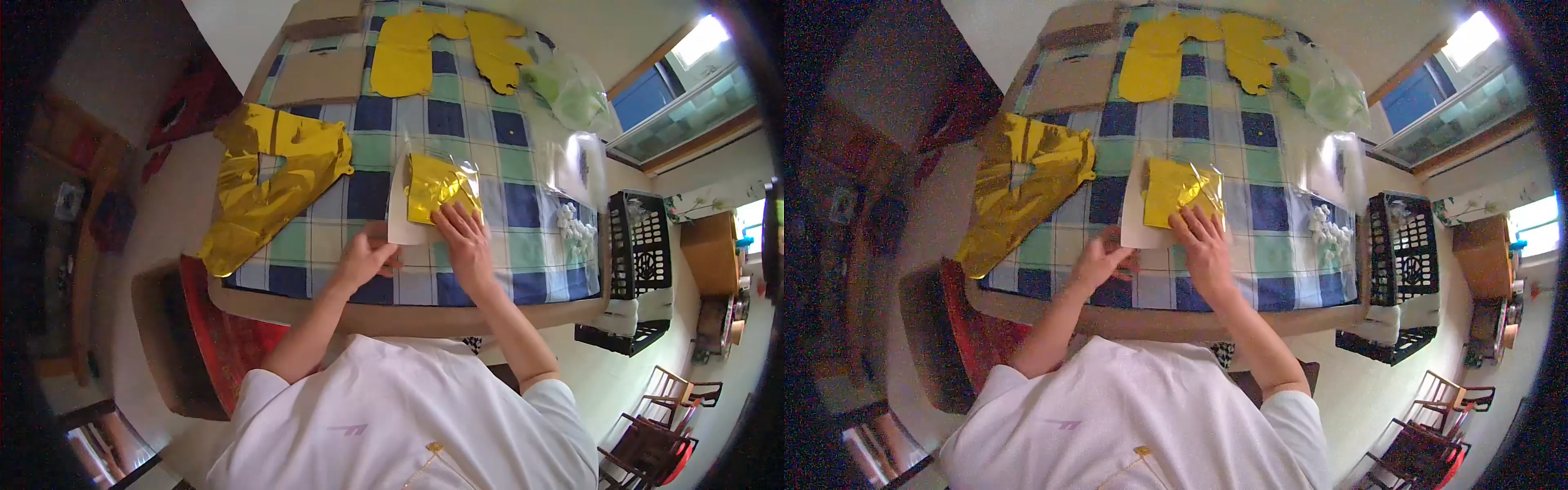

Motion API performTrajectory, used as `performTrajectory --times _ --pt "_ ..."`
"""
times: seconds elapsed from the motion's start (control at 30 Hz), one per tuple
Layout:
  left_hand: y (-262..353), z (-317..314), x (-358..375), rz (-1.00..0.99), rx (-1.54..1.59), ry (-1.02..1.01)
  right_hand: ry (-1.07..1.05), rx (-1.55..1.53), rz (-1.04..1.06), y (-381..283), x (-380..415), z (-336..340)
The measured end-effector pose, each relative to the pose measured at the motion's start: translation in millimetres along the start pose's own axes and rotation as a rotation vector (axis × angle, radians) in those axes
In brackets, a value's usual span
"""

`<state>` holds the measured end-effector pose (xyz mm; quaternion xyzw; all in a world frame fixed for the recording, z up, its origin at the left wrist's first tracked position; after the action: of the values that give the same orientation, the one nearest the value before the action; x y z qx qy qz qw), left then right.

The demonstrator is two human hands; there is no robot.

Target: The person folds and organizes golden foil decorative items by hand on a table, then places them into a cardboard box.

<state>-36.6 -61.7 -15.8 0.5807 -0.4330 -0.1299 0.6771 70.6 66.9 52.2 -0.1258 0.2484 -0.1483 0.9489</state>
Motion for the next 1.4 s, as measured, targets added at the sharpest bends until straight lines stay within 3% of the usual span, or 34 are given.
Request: performTrajectory --times 0.2,0.27,0.4,0.47,0.5,0.57,0.67,0.77,0.87,0.97,1.07,1.23,1.4 --pt "15.5 14.4 -4.6 -0.076 0.109 0.152 -0.058 -0.006 0.034 -0.6 3.4 -2.8" --pt "16.8 13.8 -11.4 -0.136 -0.034 0.133 -0.069 0.035 0.079 -6.6 5.2 -1.2" --pt "-21.2 25.6 -45.7 -0.249 -0.280 0.161 -0.224 -0.273 0.063 -40.6 3.2 8.3" --pt "-3.9 17.4 -32.5 -0.082 -0.119 0.119 -0.193 -0.386 0.069 -54.8 -13.3 13.9" --pt "0.3 13.3 -26.7 0.002 -0.043 0.097 -0.121 -0.300 0.091 -56.4 -27.1 8.9" --pt "-2.0 13.3 -30.3 -0.009 -0.035 0.076 0.033 -0.124 0.142 -53.8 -60.1 -11.6" --pt "0.1 17.6 -24.7 -0.019 -0.081 0.098 -0.184 0.023 0.161 -39.4 -65.1 -87.2" --pt "4.4 25.0 -25.5 -0.025 -0.110 0.116 -0.114 -0.171 0.032 -44.4 -84.5 -65.9" --pt "-1.7 21.7 -21.5 0.000 -0.113 0.102 -0.035 -0.023 0.142 -38.1 -76.0 -82.1" --pt "4.2 19.0 -19.4 0.029 -0.104 0.080 0.038 -0.113 0.156 -34.7 -67.4 -65.1" --pt "-2.2 17.3 -17.4 0.074 -0.008 0.027 -0.259 -0.304 0.117 -49.1 -38.8 -28.4" --pt "-18.1 3.5 -20.2 0.091 0.109 -0.087 -0.116 -0.267 0.055 -28.0 -3.7 -19.8" --pt "-8.2 2.4 -18.7 0.037 -0.088 -0.086 -0.031 -0.259 -0.008 -19.9 -8.7 -28.6"
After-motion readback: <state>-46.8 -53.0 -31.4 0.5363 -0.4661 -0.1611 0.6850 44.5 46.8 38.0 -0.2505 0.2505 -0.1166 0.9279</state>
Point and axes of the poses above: each hand's wrist, its own x-axis away from the middle knuckle, its own z-axis out of the back of the hand, y = z × x, the point moved 9 cm from there along -x, towards the middle knuckle, and after that the axes turned 5 degrees about y, right-handed, at the moved point
